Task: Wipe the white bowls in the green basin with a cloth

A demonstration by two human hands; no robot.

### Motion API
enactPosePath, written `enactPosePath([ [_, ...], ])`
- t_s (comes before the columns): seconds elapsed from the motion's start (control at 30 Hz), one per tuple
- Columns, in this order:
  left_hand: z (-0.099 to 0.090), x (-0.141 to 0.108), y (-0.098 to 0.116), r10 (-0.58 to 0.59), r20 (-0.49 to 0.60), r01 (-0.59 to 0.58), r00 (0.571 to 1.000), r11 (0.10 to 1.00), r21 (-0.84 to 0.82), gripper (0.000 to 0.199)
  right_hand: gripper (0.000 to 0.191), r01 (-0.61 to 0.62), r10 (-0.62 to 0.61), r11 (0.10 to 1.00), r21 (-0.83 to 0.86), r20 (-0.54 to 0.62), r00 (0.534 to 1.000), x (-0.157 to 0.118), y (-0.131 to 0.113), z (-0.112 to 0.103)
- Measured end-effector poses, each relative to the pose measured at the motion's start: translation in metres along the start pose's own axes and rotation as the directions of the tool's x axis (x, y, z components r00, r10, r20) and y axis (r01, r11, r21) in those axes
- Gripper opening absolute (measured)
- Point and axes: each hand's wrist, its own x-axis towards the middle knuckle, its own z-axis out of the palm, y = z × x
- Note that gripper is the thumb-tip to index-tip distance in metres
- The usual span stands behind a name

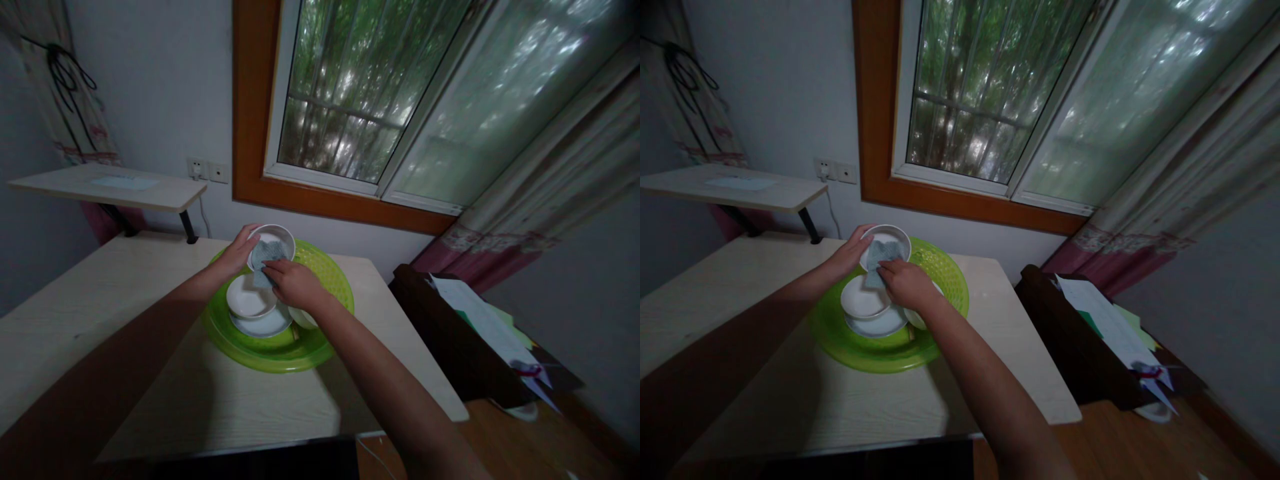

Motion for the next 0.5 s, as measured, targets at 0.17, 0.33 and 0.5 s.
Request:
enactPosePath([
  [0.17,0.0004,-0.0006,0.0022,-0.003,0.024,0.003,1.000,1.000,0.005,0.054,0.071,0.083,-0.082,0.983,0.164,-0.013,0.997,-0.0042,0.0008,0.0012],
  [0.33,0.0007,0.0008,0.0036,-0.010,-0.025,0.010,1.000,1.000,0.010,0.053,0.056,0.081,-0.073,0.967,0.242,-0.044,0.996,-0.0032,0.0029,0.0028],
  [0.5,0.0007,0.0018,0.0038,-0.008,-0.072,0.010,0.997,1.000,0.020,0.051,0.035,-0.017,0.024,0.994,0.112,-0.058,0.998,0.0017,0.0068,0.0031],
])
